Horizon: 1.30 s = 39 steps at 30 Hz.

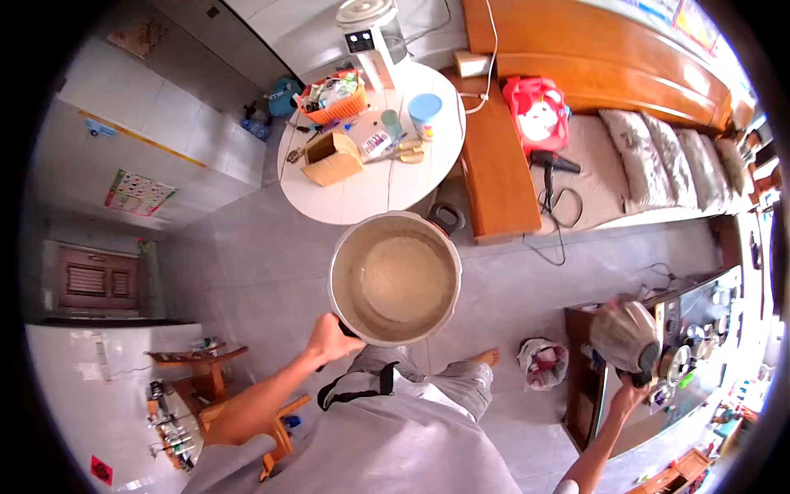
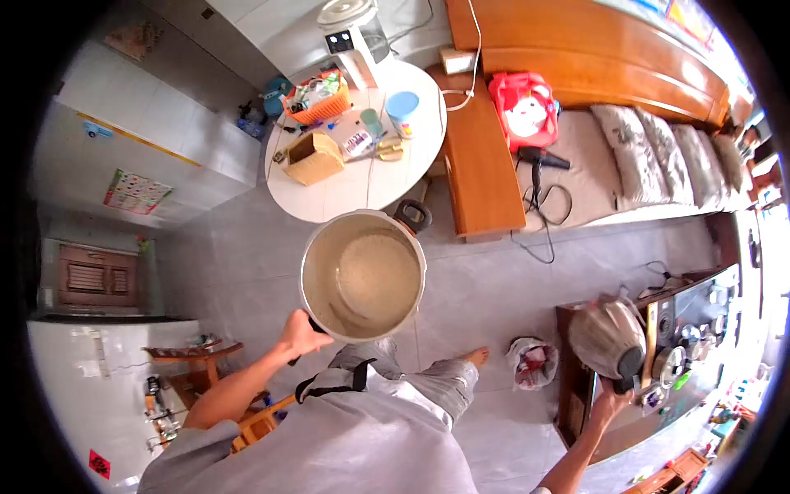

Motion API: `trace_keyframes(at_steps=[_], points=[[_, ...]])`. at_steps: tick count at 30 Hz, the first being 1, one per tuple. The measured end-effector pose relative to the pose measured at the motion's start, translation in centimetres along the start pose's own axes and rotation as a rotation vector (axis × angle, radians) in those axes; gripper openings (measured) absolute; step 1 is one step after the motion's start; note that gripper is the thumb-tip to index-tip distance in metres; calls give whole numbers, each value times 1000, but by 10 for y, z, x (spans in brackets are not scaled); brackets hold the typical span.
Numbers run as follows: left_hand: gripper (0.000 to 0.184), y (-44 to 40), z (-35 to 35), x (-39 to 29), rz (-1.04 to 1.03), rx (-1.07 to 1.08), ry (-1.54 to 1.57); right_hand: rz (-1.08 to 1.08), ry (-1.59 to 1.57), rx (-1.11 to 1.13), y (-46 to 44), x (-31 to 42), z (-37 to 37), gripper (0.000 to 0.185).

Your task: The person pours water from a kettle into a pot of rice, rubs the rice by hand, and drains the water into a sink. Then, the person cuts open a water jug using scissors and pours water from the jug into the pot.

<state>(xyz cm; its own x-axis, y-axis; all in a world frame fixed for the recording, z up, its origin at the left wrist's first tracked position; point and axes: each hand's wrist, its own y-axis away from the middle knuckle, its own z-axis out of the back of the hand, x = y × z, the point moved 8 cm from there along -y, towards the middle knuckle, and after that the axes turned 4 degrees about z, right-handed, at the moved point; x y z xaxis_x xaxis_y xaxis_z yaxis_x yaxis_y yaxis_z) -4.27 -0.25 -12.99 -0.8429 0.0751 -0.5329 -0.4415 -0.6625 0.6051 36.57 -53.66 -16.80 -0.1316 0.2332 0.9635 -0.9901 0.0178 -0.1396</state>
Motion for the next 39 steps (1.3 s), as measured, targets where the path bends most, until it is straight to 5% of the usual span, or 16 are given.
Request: trace_keyframes(at_steps=[3, 5, 6, 8, 10, 14, 21, 23, 24, 26, 28, 30, 32, 34, 39], points=[[28, -60, 55, 7, -138, -4, -39, -23, -213, 188, 6, 107, -123, 41], [29, -102, 85, 16, -194, 13, -37, -30, -89, 257, 9, 135, -185, 38], [30, -123, 93, 19, -241, 10, -33, 48, 83, 468, 1, 131, -210, 48], [31, -157, 105, 32, -232, 36, -26, 51, 120, 252, 24, 186, -274, 25], [36, -186, 122, 33, -360, -51, -65, 16, 136, 471, 42, 216, -340, 20], [40, -219, 129, 42, -197, 144, 51, -33, 217, 577, 67, 233, -413, 23], [45, -260, 138, 44, -169, 98, 82, -39, 165, 635, 79, 224, -470, 22], [56, -261, 157, 31, -334, -213, -102, 2, 140, 660, 77, 241, -485, 15], [75, -262, 159, 34, -149, -123, -240, -32, 137, 694, 74, 240, -490, 12], [83, -216, 186, 0, -199, -275, -295, -54, 116, 760, 71, 240, -494, 10], [91, -191, 201, -43, -264, -448, -353, 40, 60, 841, 71, 255, -501, 34], [88, -179, 176, -85, -404, -140, 673, 90, 1, 879, 72, 262, -507, 63], [76, -160, 168, -128, -512, -325, 812, -51, -60, 859, 67, 246, -508, 66], [69, -122, 174, -183, -869, -582, 394, -57, -70, 800, 69, 252, -510, 65], [64, -99, 129, -238, -910, -515, 183, 27, -39, 769, 67, 247, -510, 63]])
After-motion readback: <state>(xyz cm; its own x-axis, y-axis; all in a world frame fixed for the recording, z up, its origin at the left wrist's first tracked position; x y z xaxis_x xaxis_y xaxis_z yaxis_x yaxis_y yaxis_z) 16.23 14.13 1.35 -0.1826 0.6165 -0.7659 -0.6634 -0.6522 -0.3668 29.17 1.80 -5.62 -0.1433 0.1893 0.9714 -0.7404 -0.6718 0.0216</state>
